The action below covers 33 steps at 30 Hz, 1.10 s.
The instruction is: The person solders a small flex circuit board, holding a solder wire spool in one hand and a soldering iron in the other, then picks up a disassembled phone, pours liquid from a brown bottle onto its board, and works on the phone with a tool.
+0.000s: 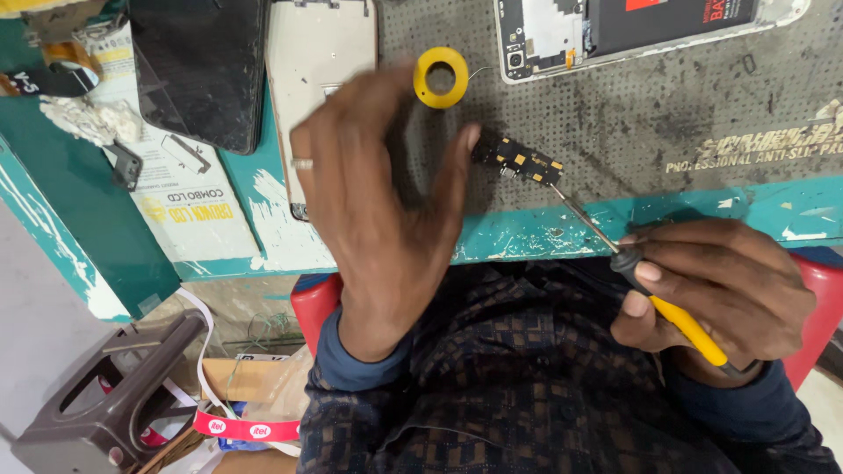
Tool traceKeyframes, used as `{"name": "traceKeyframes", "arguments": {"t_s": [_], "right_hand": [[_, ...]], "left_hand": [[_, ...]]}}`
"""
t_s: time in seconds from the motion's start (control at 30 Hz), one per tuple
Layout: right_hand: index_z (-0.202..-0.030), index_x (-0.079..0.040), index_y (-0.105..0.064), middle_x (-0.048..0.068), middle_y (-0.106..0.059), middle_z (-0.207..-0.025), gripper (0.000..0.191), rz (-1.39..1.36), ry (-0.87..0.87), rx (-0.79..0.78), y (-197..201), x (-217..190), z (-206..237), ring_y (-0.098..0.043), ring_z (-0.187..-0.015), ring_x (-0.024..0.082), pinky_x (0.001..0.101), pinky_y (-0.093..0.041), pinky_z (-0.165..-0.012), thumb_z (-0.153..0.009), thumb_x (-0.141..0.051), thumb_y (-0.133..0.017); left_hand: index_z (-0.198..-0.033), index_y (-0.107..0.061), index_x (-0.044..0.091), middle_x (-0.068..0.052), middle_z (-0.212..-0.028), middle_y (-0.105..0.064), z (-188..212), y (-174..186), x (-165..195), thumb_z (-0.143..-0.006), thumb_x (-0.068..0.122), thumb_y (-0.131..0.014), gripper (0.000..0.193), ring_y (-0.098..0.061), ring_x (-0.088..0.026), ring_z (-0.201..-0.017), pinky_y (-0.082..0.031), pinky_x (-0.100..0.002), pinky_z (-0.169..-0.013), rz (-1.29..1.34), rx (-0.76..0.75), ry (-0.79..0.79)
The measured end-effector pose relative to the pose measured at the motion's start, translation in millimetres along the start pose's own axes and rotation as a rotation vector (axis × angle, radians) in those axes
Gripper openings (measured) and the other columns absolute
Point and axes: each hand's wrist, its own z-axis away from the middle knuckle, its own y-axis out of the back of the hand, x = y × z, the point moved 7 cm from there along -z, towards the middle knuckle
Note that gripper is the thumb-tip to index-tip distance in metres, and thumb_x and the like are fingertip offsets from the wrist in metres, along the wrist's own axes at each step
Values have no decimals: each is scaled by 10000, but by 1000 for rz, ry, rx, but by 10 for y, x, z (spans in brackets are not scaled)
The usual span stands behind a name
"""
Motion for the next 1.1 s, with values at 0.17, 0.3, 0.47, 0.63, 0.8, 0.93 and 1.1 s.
{"name": "traceKeyframes", "arguments": {"t_s": [0.17,0.3,0.47,0.63,0.8,0.93,1.1], "right_hand": [[-913,27,-681,191,-703,-801,148,22,-8,-23,21,36,45,-740,-775,355,391,-625,-669,-881,-104,-742],[-895,38,-676,191,-700,-781,147,20,-11,-14,33,52,37,-735,-750,352,399,-617,-670,-856,-89,-741],[-857,45,-674,190,-703,-770,142,17,-9,-49,8,52,-12,-738,-746,354,408,-625,-656,-808,-66,-747],[-824,57,-683,182,-704,-765,133,43,11,-99,-26,25,-64,-744,-739,350,391,-614,-644,-774,-44,-754],[-843,52,-705,171,-711,-780,123,25,-63,-97,-35,47,-80,-745,-762,346,396,-617,-681,-769,-30,-759],[-847,32,-723,150,-713,-782,129,35,-73,-126,-58,64,-80,-740,-766,325,387,-604,-677,-759,-47,-774],[-842,16,-733,143,-716,-787,116,33,-80,-123,-72,100,-90,-735,-763,313,378,-586,-652,-761,-58,-770]], "left_hand": [[-1381,-540,42,-101,-1375,-620,2,-101,-71,-1050,36,-838,445,-604,-297,-1268,-470,-368,-1123,68,19,-42],[-1297,-516,31,-162,-1326,-629,237,4,-14,-961,34,-837,465,-678,-317,-1219,-515,-427,-1157,237,105,-91],[-1258,-487,20,-190,-1190,-655,517,-125,22,-934,24,-844,482,-728,-335,-1175,-551,-470,-1089,437,16,-146],[-1222,-528,26,-159,-1139,-685,591,-272,21,-935,40,-880,455,-721,-311,-1163,-562,-455,-1063,300,64,-139],[-1137,-610,20,-137,-1109,-693,582,-299,21,-916,50,-882,351,-725,-297,-1136,-572,-492,-1087,290,16,-147],[-1123,-618,34,-136,-1137,-683,590,-302,4,-905,41,-881,341,-717,-308,-1165,-561,-498,-1094,329,-14,-188],[-1133,-584,42,-140,-1168,-674,611,-320,-39,-893,18,-900,397,-702,-335,-1203,-534,-509,-1110,367,-68,-258]]}}
